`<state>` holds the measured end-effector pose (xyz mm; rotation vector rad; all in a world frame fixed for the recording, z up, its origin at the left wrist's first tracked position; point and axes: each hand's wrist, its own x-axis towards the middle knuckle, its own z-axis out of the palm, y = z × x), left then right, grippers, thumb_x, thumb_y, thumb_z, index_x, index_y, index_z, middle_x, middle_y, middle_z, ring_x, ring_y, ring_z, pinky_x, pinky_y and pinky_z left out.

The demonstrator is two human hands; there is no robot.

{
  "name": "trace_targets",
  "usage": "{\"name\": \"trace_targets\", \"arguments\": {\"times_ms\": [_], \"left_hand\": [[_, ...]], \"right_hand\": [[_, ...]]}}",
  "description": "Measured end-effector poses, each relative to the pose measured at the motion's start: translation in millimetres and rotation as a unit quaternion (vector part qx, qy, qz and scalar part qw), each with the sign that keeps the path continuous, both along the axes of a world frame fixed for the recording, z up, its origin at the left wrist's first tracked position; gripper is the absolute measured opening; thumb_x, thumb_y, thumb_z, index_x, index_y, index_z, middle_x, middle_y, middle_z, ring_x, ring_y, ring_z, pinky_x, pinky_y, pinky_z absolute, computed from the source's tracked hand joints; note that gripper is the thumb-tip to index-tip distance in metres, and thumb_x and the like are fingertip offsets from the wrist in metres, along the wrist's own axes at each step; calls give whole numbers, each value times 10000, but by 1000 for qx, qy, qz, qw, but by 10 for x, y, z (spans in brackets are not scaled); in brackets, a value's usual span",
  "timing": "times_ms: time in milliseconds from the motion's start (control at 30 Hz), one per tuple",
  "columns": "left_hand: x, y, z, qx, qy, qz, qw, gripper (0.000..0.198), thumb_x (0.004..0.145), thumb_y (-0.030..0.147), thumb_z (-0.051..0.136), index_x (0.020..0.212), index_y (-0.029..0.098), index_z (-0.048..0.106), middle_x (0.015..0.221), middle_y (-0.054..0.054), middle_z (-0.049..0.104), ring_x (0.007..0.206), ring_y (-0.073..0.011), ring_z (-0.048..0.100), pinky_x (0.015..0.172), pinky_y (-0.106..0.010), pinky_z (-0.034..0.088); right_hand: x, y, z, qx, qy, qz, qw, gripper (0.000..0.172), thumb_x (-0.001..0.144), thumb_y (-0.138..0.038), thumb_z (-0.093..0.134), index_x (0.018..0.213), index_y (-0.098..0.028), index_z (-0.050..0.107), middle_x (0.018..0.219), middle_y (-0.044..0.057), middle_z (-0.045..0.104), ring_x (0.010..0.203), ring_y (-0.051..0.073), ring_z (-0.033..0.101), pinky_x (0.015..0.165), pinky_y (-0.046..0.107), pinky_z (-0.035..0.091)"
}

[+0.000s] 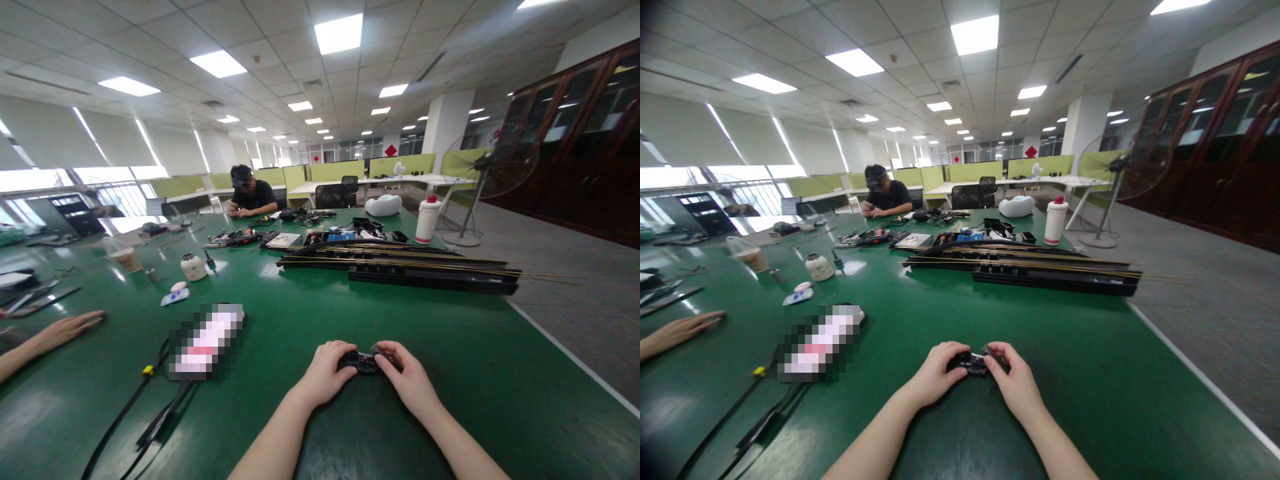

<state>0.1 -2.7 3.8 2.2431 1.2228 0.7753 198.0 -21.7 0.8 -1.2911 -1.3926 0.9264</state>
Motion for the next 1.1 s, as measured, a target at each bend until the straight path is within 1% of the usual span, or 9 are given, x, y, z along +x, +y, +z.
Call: {"name": "trace_targets", "arguments": {"times_ms": [167,333,500,700,1100], "left_hand": [[-5,8,-16,4,6,-3,1000,340,802,232,596,1140,238,567,1125,-47,612,1060,-235,526,936,-394,390],[-12,4,-11,0,5,-4,1000,340,801,234,603,1139,243,567,1124,-41,611,1057,-231,525,941,-387,386],[-17,1,-10,0,5,-4,1000,349,797,238,607,1144,243,567,1131,-42,608,1060,-234,522,943,-390,382],[-21,4,-37,0,4,0,1000,367,787,230,626,1147,245,563,1139,-32,603,1062,-225,517,945,-374,381],[-27,6,-30,-6,0,-5,1000,387,778,220,637,1156,232,558,1146,-38,599,1069,-223,510,950,-370,374]], "right_hand": [[13,30,-49,8,49,-20,999,365,681,-501,654,909,-216,635,915,63,697,897,233,635,861,388,473],[12,49,-64,7,82,-38,996,392,654,-509,675,905,-214,622,913,69,695,905,240,635,836,381,494],[15,62,-71,3,120,-62,991,424,625,-492,701,934,-217,608,939,74,692,935,245,630,864,396,489],[29,63,-53,-6,145,-71,987,443,603,-495,713,934,-218,611,948,79,695,946,252,630,893,414,477],[50,75,-53,-23,174,-93,980,529,558,-527,725,959,-198,619,992,99,695,966,256,631,930,433,456]]}}
